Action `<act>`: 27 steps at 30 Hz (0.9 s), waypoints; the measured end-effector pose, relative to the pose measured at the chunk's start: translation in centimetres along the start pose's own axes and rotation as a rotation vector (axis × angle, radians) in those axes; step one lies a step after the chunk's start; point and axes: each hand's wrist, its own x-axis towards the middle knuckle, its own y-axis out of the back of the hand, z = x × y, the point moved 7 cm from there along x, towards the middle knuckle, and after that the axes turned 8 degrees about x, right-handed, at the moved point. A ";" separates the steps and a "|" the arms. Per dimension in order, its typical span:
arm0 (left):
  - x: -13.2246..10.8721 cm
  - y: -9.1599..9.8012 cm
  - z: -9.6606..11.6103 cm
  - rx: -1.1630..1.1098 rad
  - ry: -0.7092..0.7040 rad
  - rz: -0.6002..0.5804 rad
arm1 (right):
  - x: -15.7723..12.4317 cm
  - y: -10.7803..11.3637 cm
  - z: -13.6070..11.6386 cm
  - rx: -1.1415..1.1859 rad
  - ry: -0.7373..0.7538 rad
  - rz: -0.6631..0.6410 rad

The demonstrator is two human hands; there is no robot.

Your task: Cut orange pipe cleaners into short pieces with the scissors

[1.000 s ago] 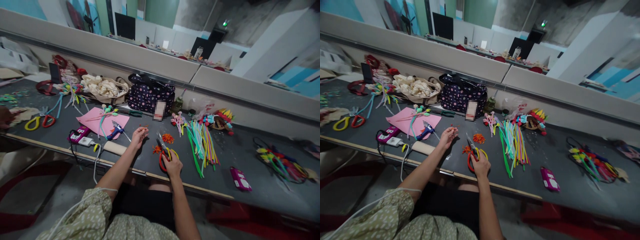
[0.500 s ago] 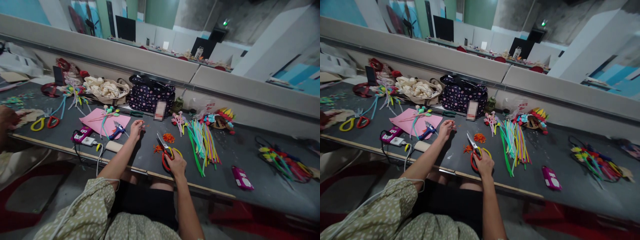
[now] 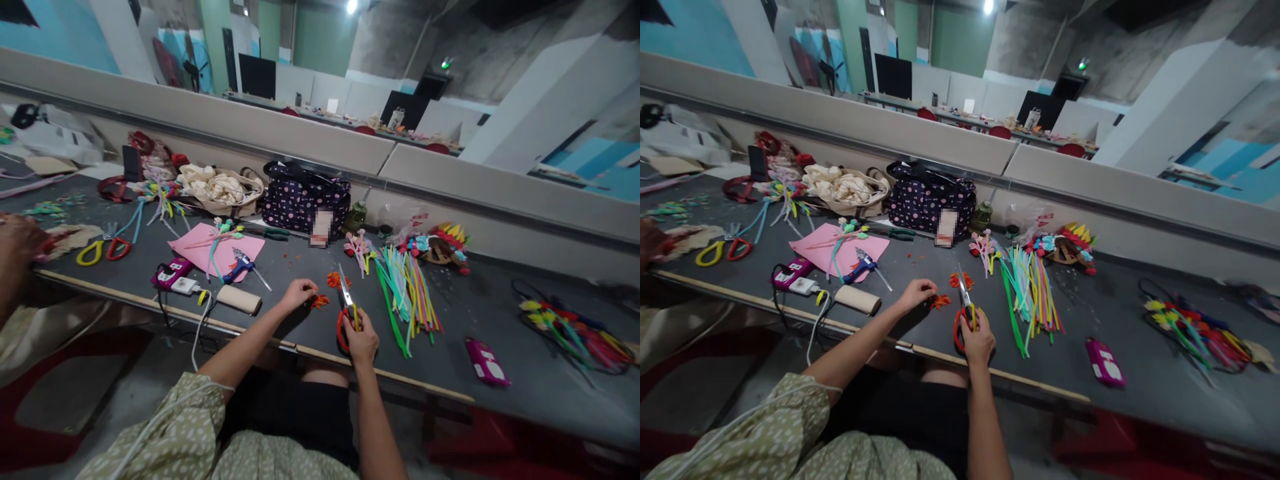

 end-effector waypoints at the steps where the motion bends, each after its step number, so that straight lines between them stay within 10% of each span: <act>1: -0.1 -0.2 0.0 0.005 -0.008 -0.022 | 0.1 0.1 0.2 0.041 -0.030 0.004; 9: 0.9 0.9 0.2 -0.024 -0.008 0.023 | 0.4 0.4 1.1 0.280 -0.121 0.007; 15: 0.9 -1.0 -0.5 0.174 0.070 -0.194 | 0.4 0.6 0.5 0.228 -0.106 -0.002; 27: 5.9 -2.7 3.3 0.590 -0.136 -0.040 | 0.5 0.1 1.1 0.204 -0.106 -0.026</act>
